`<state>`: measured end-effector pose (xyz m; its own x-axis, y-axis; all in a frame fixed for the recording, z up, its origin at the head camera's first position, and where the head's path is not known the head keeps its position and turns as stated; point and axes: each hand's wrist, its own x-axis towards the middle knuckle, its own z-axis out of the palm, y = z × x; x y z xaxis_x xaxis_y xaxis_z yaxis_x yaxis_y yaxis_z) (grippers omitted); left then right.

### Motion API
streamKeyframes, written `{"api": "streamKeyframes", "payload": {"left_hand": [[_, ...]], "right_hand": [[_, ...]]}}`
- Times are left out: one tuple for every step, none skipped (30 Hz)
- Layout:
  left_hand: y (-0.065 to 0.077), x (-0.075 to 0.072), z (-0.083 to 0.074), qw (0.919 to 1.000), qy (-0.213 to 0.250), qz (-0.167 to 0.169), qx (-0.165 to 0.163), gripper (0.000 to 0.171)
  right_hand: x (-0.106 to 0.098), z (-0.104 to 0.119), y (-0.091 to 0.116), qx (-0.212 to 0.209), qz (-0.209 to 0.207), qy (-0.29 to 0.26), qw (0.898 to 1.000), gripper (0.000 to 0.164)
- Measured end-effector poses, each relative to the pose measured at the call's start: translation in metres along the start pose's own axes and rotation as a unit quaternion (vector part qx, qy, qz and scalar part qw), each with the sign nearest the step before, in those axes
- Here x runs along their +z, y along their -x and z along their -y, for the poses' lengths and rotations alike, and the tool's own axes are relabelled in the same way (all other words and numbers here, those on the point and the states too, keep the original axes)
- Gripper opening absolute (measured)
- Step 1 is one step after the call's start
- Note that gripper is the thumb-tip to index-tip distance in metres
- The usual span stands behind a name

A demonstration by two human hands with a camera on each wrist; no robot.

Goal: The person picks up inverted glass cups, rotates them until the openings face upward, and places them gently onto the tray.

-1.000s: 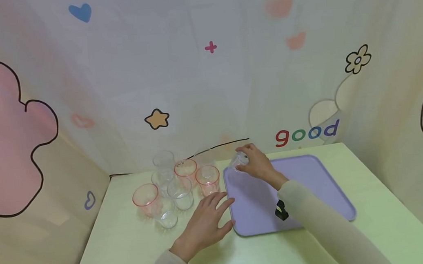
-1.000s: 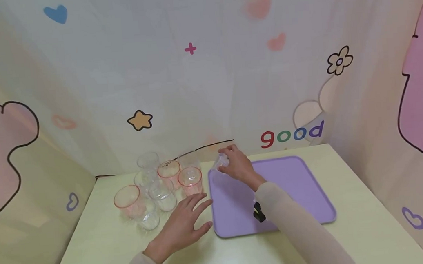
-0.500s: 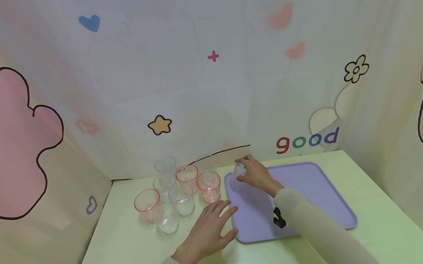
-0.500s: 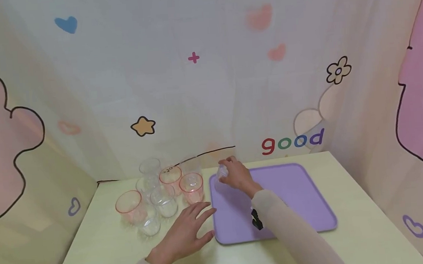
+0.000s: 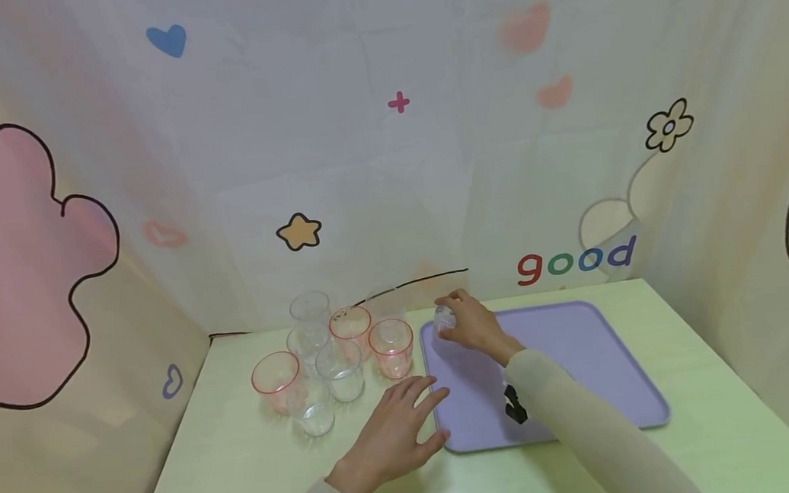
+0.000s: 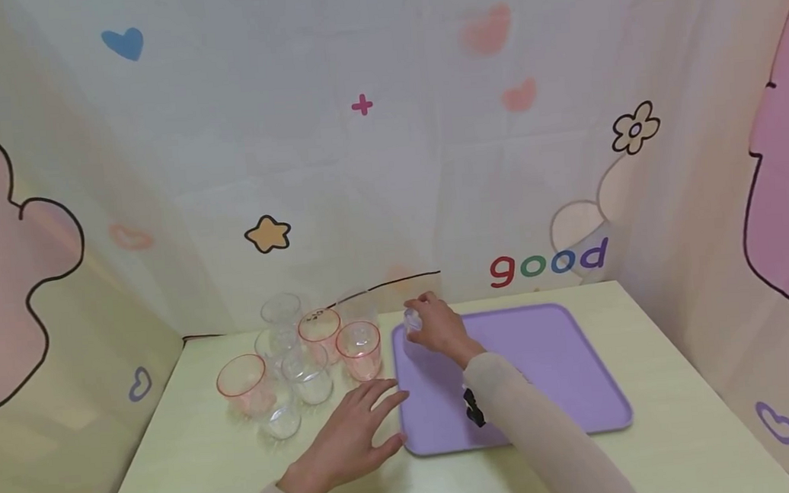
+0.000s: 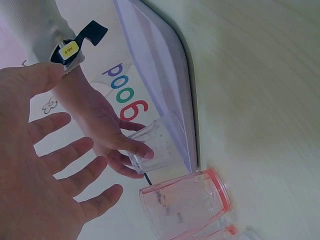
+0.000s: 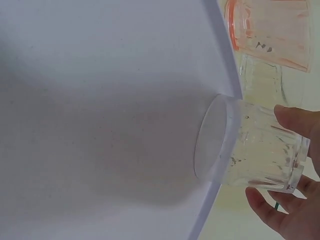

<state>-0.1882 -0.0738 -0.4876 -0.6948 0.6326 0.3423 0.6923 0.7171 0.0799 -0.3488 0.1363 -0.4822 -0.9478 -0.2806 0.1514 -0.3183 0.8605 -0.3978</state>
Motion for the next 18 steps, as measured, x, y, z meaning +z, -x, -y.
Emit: {"api": "streamKeyframes", "payload": {"left_hand": [[0.000, 0.000, 0.000, 1.0000, -0.001, 0.000, -0.001, 0.053], [0.000, 0.001, 0.000, 1.0000, 0.000, -0.001, -0.001, 0.053], [0.000, 0.001, 0.000, 1.0000, 0.000, -0.001, -0.001, 0.052], [0.001, 0.001, -0.001, 1.0000, -0.001, -0.002, 0.000, 0.052], [0.001, 0.001, -0.001, 1.0000, -0.001, -0.002, 0.000, 0.052], [0.001, 0.001, -0.001, 1.0000, -0.002, -0.003, 0.002, 0.052], [0.001, 0.002, -0.001, 1.0000, -0.003, -0.005, 0.003, 0.052], [0.001, 0.002, -0.001, 1.0000, -0.004, -0.005, 0.004, 0.052], [0.001, 0.002, -0.001, 1.0000, -0.004, -0.006, 0.005, 0.052], [0.001, 0.002, -0.001, 1.0000, -0.005, -0.006, 0.005, 0.052], [0.001, 0.002, -0.001, 1.0000, -0.005, -0.005, 0.005, 0.052], [0.002, 0.002, -0.001, 1.0000, -0.005, -0.005, 0.004, 0.052], [0.002, 0.002, 0.000, 1.0000, -0.005, -0.003, 0.003, 0.052], [0.002, 0.001, 0.000, 1.0000, -0.003, -0.002, 0.001, 0.053], [0.003, 0.001, 0.000, 1.0000, -0.004, 0.000, 0.000, 0.053], [0.003, 0.001, 0.000, 1.0000, -0.003, 0.001, -0.001, 0.053], [0.003, 0.001, 0.001, 1.0000, -0.004, 0.002, -0.001, 0.053], [0.004, 0.001, 0.001, 1.0000, -0.004, 0.003, -0.002, 0.053]], "right_hand": [[0.001, 0.001, 0.000, -0.001, 0.000, 0.003, 1.000, 0.062], [0.002, 0.001, -0.001, -0.002, -0.002, 0.006, 1.000, 0.062], [0.003, 0.001, -0.001, -0.003, -0.003, 0.007, 1.000, 0.062], [0.003, 0.002, -0.002, -0.002, -0.005, 0.008, 1.000, 0.062], [0.003, 0.002, -0.001, -0.002, -0.007, 0.008, 1.000, 0.062], [0.004, 0.003, -0.002, -0.001, -0.008, 0.007, 1.000, 0.063], [0.004, 0.003, -0.001, 0.000, -0.011, 0.005, 1.000, 0.063], [0.004, 0.004, -0.001, 0.000, -0.011, 0.003, 1.000, 0.063], [0.004, 0.004, -0.001, 0.000, -0.010, -0.001, 1.000, 0.064], [0.004, 0.005, -0.001, -0.001, -0.009, -0.005, 1.000, 0.064], [0.004, 0.006, -0.001, -0.001, -0.007, -0.007, 1.000, 0.064], [0.005, 0.006, -0.002, -0.002, -0.006, -0.010, 1.000, 0.065], [0.005, 0.007, -0.002, -0.003, -0.005, -0.013, 1.000, 0.065], [0.006, 0.008, -0.002, -0.003, -0.004, -0.014, 1.000, 0.065], [0.006, 0.009, -0.002, -0.004, -0.004, -0.016, 1.000, 0.066], [0.007, 0.009, -0.002, -0.005, -0.005, -0.017, 1.000, 0.066], [0.008, 0.010, -0.002, -0.005, -0.004, -0.019, 1.000, 0.067], [0.008, 0.011, -0.002, -0.005, -0.004, -0.022, 1.000, 0.068]]}}
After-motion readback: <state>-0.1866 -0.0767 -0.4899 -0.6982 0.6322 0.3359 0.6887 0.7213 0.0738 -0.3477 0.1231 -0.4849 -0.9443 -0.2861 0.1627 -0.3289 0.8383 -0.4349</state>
